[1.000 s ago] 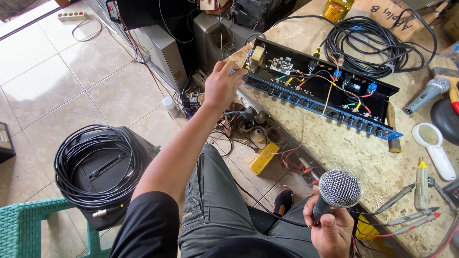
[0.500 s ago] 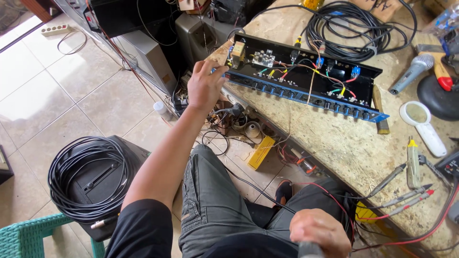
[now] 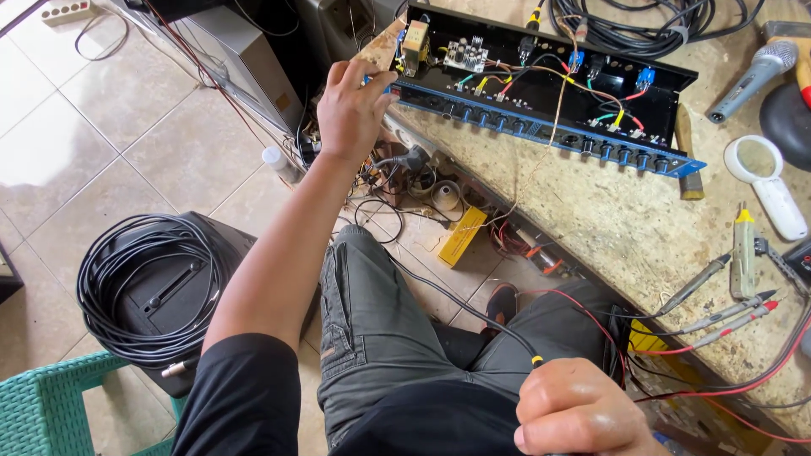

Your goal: Repairing and testing an electronic audio device using a soldering iron and microphone

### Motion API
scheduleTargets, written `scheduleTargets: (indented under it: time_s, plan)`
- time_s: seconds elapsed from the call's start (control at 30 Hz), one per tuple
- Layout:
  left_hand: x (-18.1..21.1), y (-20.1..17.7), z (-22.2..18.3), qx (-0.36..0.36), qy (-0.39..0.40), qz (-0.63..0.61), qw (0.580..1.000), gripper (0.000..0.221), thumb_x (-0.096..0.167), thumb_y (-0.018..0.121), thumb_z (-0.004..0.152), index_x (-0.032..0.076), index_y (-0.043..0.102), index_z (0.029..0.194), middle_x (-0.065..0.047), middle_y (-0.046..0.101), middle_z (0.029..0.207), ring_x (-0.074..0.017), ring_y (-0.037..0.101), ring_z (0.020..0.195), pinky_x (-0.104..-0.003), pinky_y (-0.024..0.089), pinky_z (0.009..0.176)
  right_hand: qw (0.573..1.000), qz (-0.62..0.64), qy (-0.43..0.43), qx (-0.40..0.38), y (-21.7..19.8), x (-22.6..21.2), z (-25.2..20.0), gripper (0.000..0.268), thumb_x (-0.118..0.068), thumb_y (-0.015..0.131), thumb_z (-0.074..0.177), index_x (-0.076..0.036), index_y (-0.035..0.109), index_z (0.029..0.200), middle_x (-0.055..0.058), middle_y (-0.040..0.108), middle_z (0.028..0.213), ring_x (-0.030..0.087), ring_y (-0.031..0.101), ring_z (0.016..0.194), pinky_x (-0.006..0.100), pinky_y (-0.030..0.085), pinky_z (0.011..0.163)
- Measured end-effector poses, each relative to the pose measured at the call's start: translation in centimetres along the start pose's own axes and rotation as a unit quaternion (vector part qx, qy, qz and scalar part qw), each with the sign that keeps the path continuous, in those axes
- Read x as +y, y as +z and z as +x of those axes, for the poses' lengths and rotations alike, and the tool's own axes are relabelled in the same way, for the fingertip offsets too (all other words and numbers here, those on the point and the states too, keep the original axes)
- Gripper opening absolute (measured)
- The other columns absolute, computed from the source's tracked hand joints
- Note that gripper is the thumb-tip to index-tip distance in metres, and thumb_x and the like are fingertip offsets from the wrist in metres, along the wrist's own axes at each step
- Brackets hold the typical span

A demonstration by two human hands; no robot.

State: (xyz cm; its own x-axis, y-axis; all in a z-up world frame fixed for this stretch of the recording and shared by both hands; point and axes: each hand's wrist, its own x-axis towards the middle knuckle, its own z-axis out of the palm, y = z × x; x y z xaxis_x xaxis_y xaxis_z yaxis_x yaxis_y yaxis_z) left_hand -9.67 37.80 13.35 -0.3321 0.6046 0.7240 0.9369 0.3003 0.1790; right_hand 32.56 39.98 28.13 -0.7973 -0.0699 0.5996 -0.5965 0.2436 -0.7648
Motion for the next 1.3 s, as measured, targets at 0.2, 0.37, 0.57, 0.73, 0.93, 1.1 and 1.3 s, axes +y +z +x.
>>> scheduleTargets:
  time_s: [0.2, 0.37, 0.57, 0.73, 0.93, 1.1, 1.3]
  plan:
    - [-0.4, 0.5, -0.3, 0.006, -0.001, 0.017, 1.0, 0.023, 0.019, 0.083, 0.091, 0.02, 0.078, 0.114, -0.001, 0.057, 0.11, -0.0264, 0.052, 0.102, -0.039, 0.052, 0.041, 1.0, 0.017, 0.003, -0.026, -0.5, 0.5, 0.3, 0.028, -0.019, 0.053, 0.105, 0.001, 0.068, 0.094, 0.014, 0.064, 0.071, 0.025, 0.059, 0.052, 0.035, 0.05, 0.05]
    - [0.9, 0.0, 0.3, 0.008, -0.04, -0.003, 0.999, 0.02, 0.021, 0.08, 0.092, 0.018, 0.08, 0.112, -0.005, 0.069, 0.116, -0.0263, 0.059, 0.109, -0.038, 0.063, 0.06, 0.999, -0.025, -0.043, -0.018, 0.3, 0.6, 2.5, 0.029, -0.015, 0.054, 0.101, 0.003, 0.065, 0.082, 0.012, 0.061, 0.065, 0.022, 0.059, 0.049, 0.032, 0.049, 0.049]
    - [-0.9, 1.0, 0.0, -0.01, -0.031, -0.013, 0.999, 0.025, 0.022, 0.085, 0.084, 0.018, 0.08, 0.109, 0.0, 0.066, 0.105, -0.0257, 0.056, 0.105, -0.042, 0.061, 0.058, 0.998, 0.002, -0.051, -0.03, 1.3, 2.2, 3.9, 0.035, -0.025, 0.049, 0.105, -0.003, 0.068, 0.085, 0.007, 0.063, 0.064, 0.017, 0.059, 0.049, 0.029, 0.05, 0.049]
    - [-0.8, 1.4, 0.1, -0.02, -0.028, -0.007, 0.999, 0.026, 0.02, 0.085, 0.083, 0.019, 0.079, 0.108, 0.003, 0.061, 0.104, -0.0241, 0.054, 0.103, -0.041, 0.058, 0.052, 0.996, 0.018, -0.048, -0.066, 0.8, 1.8, 5.5, 0.032, -0.024, 0.053, 0.104, -0.002, 0.069, 0.088, 0.009, 0.065, 0.067, 0.019, 0.059, 0.05, 0.03, 0.051, 0.052]
    - [-0.9, 1.7, 1.4, -0.028, -0.048, -0.004, 0.998, 0.022, 0.018, 0.087, 0.079, 0.022, 0.083, 0.1, 0.007, 0.067, 0.09, -0.0217, 0.051, 0.086, -0.039, 0.05, 0.051, 0.995, 0.041, -0.014, -0.091, 0.6, 3.8, 3.7, 0.017, -0.013, 0.067, 0.093, 0.001, 0.065, 0.084, 0.009, 0.074, 0.078, 0.024, 0.07, 0.06, 0.031, 0.057, 0.057]
    - [-0.5, 1.2, 2.7, -0.108, -0.077, 0.007, 0.991, 0.016, 0.019, 0.082, 0.084, 0.019, 0.083, 0.1, 0.004, 0.076, 0.094, -0.0225, 0.057, 0.088, -0.038, 0.054, 0.057, 0.993, -0.055, -0.053, 0.087, 2.7, 4.7, 1.3, 0.013, -0.018, 0.062, 0.096, -0.009, 0.061, 0.106, 0.01, 0.069, 0.08, 0.022, 0.069, 0.06, 0.032, 0.065, 0.058]
    - [-0.3, 0.8, 2.3, -0.145, -0.067, 0.015, 0.987, 0.013, 0.02, 0.069, 0.096, 0.02, 0.078, 0.088, 0.004, 0.062, 0.085, -0.0234, 0.051, 0.084, -0.038, 0.046, 0.049, 0.995, -0.046, -0.086, 0.018, 2.1, 5.3, 1.4, 0.014, -0.015, 0.063, 0.097, -0.007, 0.059, 0.108, 0.01, 0.07, 0.084, 0.022, 0.07, 0.065, 0.032, 0.065, 0.063]
